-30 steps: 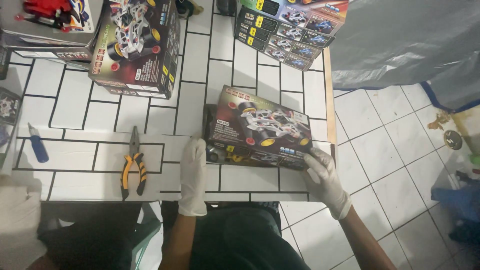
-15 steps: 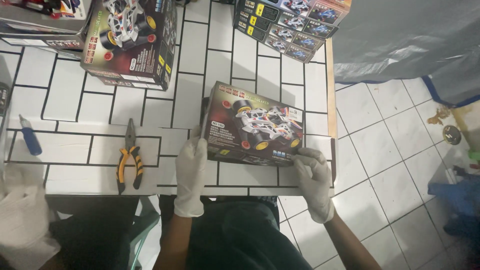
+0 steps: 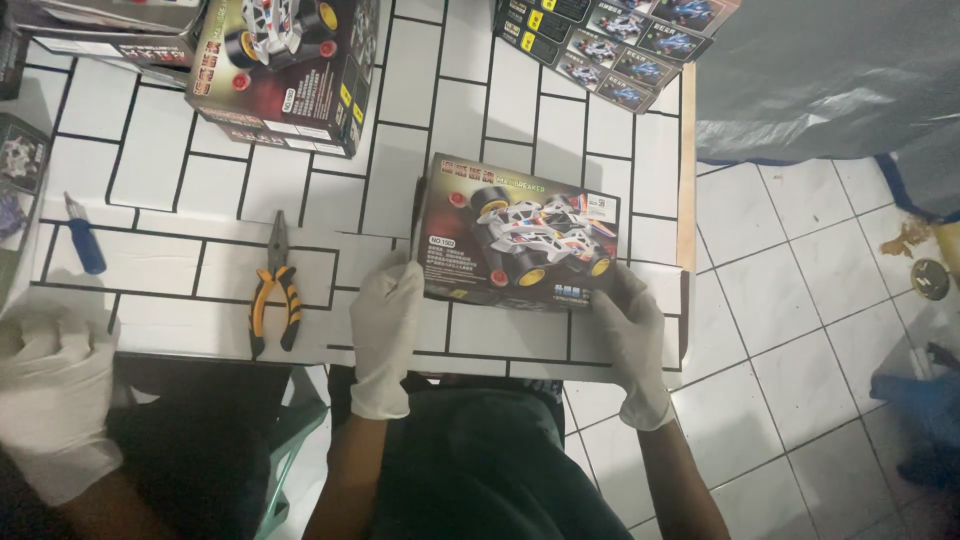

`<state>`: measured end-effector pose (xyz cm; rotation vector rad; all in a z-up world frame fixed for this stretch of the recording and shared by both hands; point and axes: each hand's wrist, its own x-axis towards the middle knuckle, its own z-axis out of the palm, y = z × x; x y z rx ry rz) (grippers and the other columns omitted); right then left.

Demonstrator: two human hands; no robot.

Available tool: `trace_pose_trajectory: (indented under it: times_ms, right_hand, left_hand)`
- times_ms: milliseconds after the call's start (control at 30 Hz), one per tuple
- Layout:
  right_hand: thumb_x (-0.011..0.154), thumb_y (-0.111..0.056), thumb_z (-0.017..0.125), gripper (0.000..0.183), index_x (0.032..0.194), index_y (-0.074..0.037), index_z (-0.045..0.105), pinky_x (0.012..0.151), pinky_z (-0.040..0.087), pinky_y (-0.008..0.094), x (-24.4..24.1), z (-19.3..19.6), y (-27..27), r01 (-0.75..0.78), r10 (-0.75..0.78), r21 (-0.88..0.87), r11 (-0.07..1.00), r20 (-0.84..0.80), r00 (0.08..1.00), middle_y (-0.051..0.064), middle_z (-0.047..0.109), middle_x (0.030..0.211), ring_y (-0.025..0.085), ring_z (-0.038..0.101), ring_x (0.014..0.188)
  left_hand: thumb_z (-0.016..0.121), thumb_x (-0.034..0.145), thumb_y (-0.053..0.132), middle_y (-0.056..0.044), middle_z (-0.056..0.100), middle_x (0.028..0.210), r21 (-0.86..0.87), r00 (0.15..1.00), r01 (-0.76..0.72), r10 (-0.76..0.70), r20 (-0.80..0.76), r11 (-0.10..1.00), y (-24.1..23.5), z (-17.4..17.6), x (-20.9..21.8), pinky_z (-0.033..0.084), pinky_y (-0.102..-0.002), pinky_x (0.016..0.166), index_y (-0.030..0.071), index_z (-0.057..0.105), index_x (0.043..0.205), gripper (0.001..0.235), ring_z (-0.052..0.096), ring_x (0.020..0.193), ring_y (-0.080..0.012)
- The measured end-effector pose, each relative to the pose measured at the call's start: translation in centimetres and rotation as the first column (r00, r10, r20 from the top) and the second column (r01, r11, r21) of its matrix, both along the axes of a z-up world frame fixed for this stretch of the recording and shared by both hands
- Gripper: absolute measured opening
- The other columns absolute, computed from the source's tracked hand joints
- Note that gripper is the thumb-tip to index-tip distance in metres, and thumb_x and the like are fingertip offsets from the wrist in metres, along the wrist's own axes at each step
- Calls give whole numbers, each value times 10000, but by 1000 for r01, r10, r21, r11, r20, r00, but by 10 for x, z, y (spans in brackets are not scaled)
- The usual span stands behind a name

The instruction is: Assembling a plastic model toy car from a kit by removing parts from runners and fitting them together.

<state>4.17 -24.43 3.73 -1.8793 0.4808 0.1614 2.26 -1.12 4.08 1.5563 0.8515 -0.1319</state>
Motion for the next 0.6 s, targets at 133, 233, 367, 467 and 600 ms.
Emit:
trace_pose_trajectory:
  times_ms: [133, 233, 367, 467, 600]
  right_hand:
    - [925, -103, 652, 591, 1491, -68, 488, 1167, 382, 502, 2, 5, 0, -61, 62, -41, 997, 29, 998, 192, 565, 1459, 360, 463, 1410]
    - [928, -78, 644, 591, 1494, -46, 478, 1147, 397, 532, 4, 25, 13, -112, 113, -39, 993, 15, 993, 224, 567, 1449, 400, 462, 1401]
    - [925, -63, 669, 578, 1480, -72, 508, 1111, 438, 502, 14, 5, -5, -98, 93, -64, 993, -77, 993, 211, 615, 1385, 360, 549, 1337]
    - [878, -63, 727, 564, 1420, -88, 575, 1042, 493, 476, 26, -14, -20, -124, 115, -88, 988, -102, 988, 176, 666, 1317, 345, 599, 1283]
    - [836, -12, 755, 551, 1363, -68, 602, 968, 540, 410, 35, -42, -33, -129, 123, -86, 988, -79, 989, 169, 683, 1274, 297, 649, 1199]
  left_hand:
    - [617, 890, 274, -82, 706, 1220, -287, 991, -70, 99, 88, 955, 5, 4, -9, 470, -435, 1056, 173, 708, 1243, 378, 641, 1166, -275]
    - [753, 821, 34, -157, 739, 1124, -557, 911, -128, 319, 262, 821, 11, -39, -20, 527, -346, 1012, 53, 739, 1136, 316, 704, 1060, -243]
    - [807, 811, -54, -241, 733, 1133, -160, 821, -102, 174, 544, 982, 7, -74, -17, 599, -434, 935, -3, 717, 1176, 379, 719, 1073, -326]
    - [858, 726, 30, -90, 768, 859, -62, 926, -151, 163, 341, 987, 11, -74, -15, 578, -315, 738, 88, 770, 946, 244, 716, 783, -136]
    - [826, 770, 6, -67, 756, 813, -76, 861, -117, 139, 490, 990, 7, -64, -10, 532, -296, 762, 86, 766, 880, 149, 646, 750, -112]
